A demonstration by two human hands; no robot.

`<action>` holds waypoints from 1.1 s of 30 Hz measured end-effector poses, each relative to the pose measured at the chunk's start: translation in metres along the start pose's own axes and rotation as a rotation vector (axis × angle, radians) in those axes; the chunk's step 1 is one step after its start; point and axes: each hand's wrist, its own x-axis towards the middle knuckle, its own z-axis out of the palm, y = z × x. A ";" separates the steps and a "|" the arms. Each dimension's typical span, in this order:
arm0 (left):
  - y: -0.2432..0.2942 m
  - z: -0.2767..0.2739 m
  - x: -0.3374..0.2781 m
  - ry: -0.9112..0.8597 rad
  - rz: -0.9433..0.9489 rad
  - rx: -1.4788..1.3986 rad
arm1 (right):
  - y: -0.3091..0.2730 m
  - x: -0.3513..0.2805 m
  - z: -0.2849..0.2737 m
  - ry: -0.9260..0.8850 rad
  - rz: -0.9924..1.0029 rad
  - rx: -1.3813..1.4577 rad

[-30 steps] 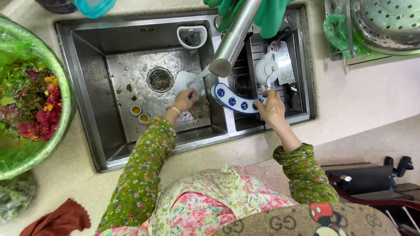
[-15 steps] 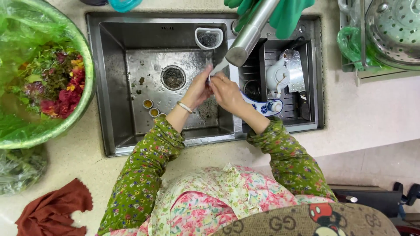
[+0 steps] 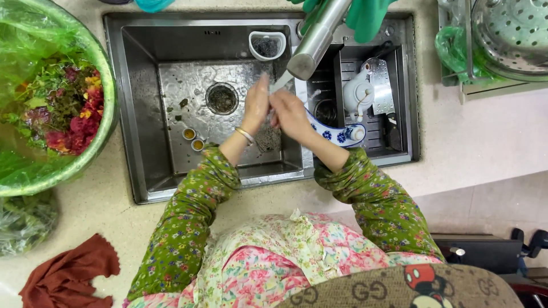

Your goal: Washing a teapot and small tea cups in a kitchen sink.

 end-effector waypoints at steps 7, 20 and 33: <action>0.036 -0.003 -0.035 -0.005 0.417 0.113 | 0.019 0.017 -0.006 0.105 0.292 0.189; -0.055 -0.106 0.016 -0.211 -0.036 0.425 | 0.005 0.035 -0.009 -0.129 0.068 -0.254; -0.234 -0.265 -0.001 0.038 -0.476 1.123 | -0.074 -0.016 -0.025 -0.068 -0.395 -1.057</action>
